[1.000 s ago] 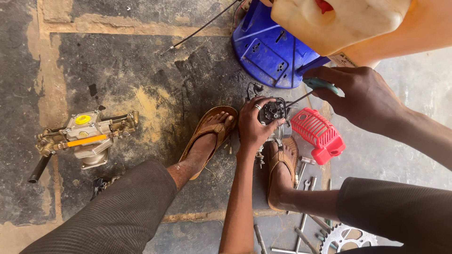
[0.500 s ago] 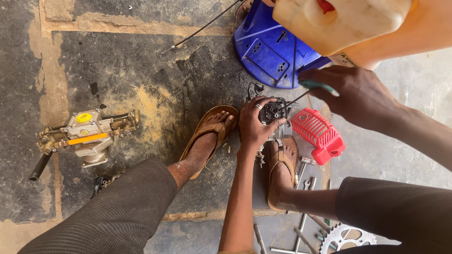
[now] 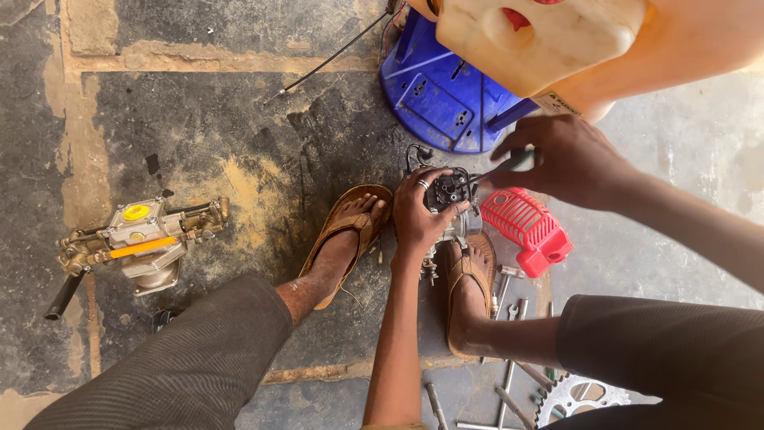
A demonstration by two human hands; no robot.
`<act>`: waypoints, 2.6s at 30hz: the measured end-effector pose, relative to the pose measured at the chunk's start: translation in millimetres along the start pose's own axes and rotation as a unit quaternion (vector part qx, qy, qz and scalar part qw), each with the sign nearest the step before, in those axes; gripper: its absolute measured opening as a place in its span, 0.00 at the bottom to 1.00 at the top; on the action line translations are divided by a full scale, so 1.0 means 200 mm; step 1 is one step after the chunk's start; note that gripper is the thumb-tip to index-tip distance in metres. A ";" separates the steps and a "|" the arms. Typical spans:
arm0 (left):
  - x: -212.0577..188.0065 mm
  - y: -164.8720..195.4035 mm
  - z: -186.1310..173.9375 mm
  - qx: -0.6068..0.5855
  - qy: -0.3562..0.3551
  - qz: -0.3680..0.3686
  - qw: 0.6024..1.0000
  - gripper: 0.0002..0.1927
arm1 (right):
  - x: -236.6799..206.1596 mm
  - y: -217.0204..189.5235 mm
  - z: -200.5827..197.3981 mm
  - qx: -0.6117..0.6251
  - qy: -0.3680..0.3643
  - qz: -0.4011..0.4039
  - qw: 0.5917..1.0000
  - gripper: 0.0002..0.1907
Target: The person sits on the floor and assembles a small engine. They attach a metal cover to the engine block, tighten it with a screwdriver, and then attach a black plastic component to the side, securing it with screws.
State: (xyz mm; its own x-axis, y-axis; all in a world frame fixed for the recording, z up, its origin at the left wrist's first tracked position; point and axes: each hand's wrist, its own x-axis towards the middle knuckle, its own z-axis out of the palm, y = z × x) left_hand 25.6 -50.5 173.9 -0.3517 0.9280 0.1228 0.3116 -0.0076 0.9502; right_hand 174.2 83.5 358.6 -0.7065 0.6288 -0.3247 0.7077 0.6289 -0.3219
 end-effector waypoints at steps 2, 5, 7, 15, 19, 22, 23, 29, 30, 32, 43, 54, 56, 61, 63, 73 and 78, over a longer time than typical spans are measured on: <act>0.00 0.01 0.00 0.005 0.001 0.007 1.000 0.29 | 0.00 -0.04 0.02 0.092 -0.057 0.167 0.980 0.18; -0.01 0.02 0.00 -0.003 -0.007 -0.006 1.000 0.29 | 0.01 -0.04 0.02 0.309 -0.083 0.255 0.912 0.20; -0.01 0.02 0.00 -0.006 -0.005 -0.001 1.000 0.29 | 0.02 0.00 0.01 0.408 -0.094 0.205 0.885 0.21; -0.02 0.02 0.03 0.002 -0.008 0.000 1.000 0.29 | -0.02 0.03 0.01 0.137 0.045 0.025 0.989 0.13; -0.02 0.02 0.04 -0.005 -0.009 -0.002 1.000 0.28 | -0.03 0.00 0.01 0.278 -0.065 0.176 0.942 0.18; -0.02 0.03 0.05 -0.005 -0.015 -0.008 1.000 0.28 | -0.03 0.03 -0.01 0.364 -0.051 0.062 0.928 0.17; -0.02 0.02 0.05 -0.004 -0.017 -0.012 1.000 0.28 | -0.04 0.05 -0.01 0.321 -0.007 -0.043 0.946 0.16; -0.02 0.01 0.06 -0.001 -0.013 0.000 1.000 0.28 | -0.06 -0.01 0.00 0.085 0.123 -0.067 0.986 0.14; -0.02 0.01 0.06 -0.001 -0.014 0.000 1.000 0.28 | -0.06 -0.03 0.00 0.093 0.101 -0.019 0.990 0.14; -0.02 0.02 0.06 -0.001 -0.016 -0.005 1.000 0.28 | -0.06 -0.08 0.01 0.033 0.053 0.019 0.998 0.15; -0.02 -0.01 0.07 -0.008 -0.013 -0.005 1.000 0.28 | -0.05 -0.02 -0.12 0.101 0.038 -0.111 0.988 0.21; -0.01 0.02 0.06 -0.012 -0.006 -0.003 1.000 0.28 | -0.05 0.02 -0.10 0.191 0.034 -0.216 0.957 0.27; -0.01 0.02 0.06 -0.017 -0.004 -0.005 1.000 0.28 | -0.06 0.00 -0.10 0.022 0.016 -0.112 0.993 0.21; -0.02 0.03 0.04 -0.003 -0.009 -0.003 1.000 0.28 | -0.04 -0.16 -0.08 -0.047 -0.061 0.118 0.990 0.20; -0.01 0.03 0.04 -0.006 -0.007 0.007 1.000 0.28 | -0.02 -0.18 -0.10 0.046 -0.063 0.136 0.988 0.15; -0.02 0.00 0.04 0.003 -0.009 -0.017 1.000 0.29 | -0.04 -0.07 -0.14 -0.049 -0.086 -0.117 0.988 0.25; -0.01 0.01 0.05 -0.005 -0.005 -0.010 1.000 0.29 | -0.01 -0.21 -0.17 -0.059 -0.186 0.188 0.963 0.31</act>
State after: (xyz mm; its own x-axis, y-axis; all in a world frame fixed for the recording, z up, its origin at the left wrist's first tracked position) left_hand 35.9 -48.2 172.5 -0.3497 0.9315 0.1006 0.2948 0.0075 0.9555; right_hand 146.3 70.7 403.6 -0.3363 0.6289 -0.7010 0.8925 0.4505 -0.0240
